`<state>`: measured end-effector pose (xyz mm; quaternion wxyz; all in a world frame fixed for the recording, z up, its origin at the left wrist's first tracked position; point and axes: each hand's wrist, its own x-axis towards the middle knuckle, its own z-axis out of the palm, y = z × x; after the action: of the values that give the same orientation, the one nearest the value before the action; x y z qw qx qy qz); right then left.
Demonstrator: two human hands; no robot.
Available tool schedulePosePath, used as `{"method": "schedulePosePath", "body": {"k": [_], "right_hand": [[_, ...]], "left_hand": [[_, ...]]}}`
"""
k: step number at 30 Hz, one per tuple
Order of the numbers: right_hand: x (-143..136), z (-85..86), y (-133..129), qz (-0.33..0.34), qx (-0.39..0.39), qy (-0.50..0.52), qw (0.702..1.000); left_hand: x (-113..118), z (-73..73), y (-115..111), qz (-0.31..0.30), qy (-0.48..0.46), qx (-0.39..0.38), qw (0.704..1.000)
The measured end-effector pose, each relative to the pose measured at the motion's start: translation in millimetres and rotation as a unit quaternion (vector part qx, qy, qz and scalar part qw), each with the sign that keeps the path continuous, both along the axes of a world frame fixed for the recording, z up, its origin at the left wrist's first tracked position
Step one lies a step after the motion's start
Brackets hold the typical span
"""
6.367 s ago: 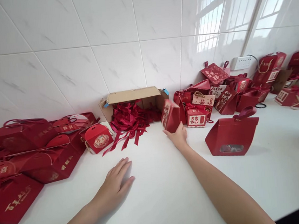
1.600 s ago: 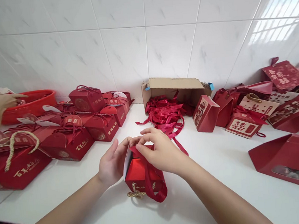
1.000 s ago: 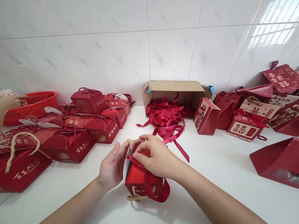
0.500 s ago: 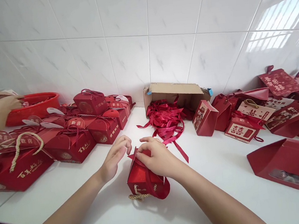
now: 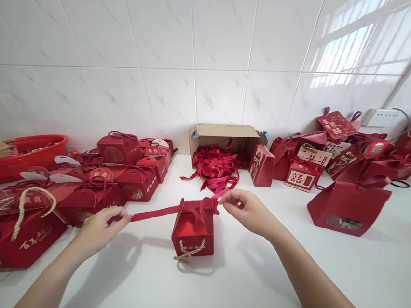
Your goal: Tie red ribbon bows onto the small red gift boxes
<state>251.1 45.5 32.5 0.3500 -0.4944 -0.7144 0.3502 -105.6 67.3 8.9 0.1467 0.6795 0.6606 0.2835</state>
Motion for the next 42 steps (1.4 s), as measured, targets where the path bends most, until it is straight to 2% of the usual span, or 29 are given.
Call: {"method": "schedulePosePath", "body": {"k": [2,4,5,7,9,10,12,13,15,17,18,20,22,23,26,29,33,38,42], "right_hand": [[10,-15.2,-10,0.066,-0.082,-0.014,0.994],[10,-30.8,-19,0.108,-0.139,-0.022,0.984],[7,-37.7,-21,0.114,-0.156,-0.021,0.981],[-2,-49.6,-23,0.102,-0.174,0.001,0.979],[-13,-59.1,-19,0.065,-0.175,0.047,0.981],[-18,-63.0,-15,0.033,-0.176,0.080,0.981],[-27,-68.8,-5,-0.048,-0.175,0.184,0.966],[-31,-70.5,0,-0.082,-0.174,0.256,0.947],[-35,-71.1,7,-0.115,-0.173,0.420,0.883],[-36,-67.8,11,-0.103,-0.172,0.549,0.811],[-36,-65.0,12,-0.092,-0.174,0.586,0.786],[-35,-57.8,12,-0.082,-0.173,0.625,0.757],[-32,-50.1,11,-0.081,-0.168,0.642,0.743],[-31,-46.5,11,-0.080,-0.166,0.651,0.736],[-26,-40.9,9,-0.081,-0.166,0.672,0.717],[-26,-46.2,7,-0.090,-0.169,0.679,0.709],[-37,-64.1,9,-0.123,-0.145,0.670,0.718],[-45,-80.4,15,-0.187,-0.078,0.625,0.754],[-35,-79.9,18,-0.222,-0.019,0.583,0.782]], "left_hand": [[-12,-3.2,-6,0.053,0.098,-0.017,0.994],[-7,-4.6,-15,0.080,0.141,0.022,0.987],[1,-4.8,-22,0.070,0.139,0.044,0.987],[25,-5.6,-37,0.002,0.103,0.041,0.994],[51,-8.1,-50,-0.112,0.051,-0.039,0.992],[63,-10.3,-54,-0.141,0.034,-0.069,0.987],[79,-15.3,-56,-0.153,0.023,-0.108,0.982],[83,-17.7,-53,-0.142,0.016,-0.121,0.982],[89,-20.6,-42,-0.113,-0.045,-0.139,0.983],[92,-19.7,-28,-0.084,-0.190,-0.151,0.966],[94,-17.5,-21,-0.076,-0.298,-0.154,0.939],[98,-10.3,-9,-0.064,-0.520,-0.156,0.837],[100,-1.4,-1,-0.055,-0.669,-0.148,0.727],[101,2.6,2,-0.049,-0.711,-0.138,0.688],[96,7.5,5,-0.025,-0.762,-0.112,0.637],[92,-0.1,3,-0.009,-0.788,-0.118,0.604],[93,-15.5,-2,0.014,-0.799,-0.131,0.587],[95,-20.2,1,0.056,-0.791,-0.119,0.597],[87,-14.4,4,0.079,-0.774,-0.099,0.620]]}}
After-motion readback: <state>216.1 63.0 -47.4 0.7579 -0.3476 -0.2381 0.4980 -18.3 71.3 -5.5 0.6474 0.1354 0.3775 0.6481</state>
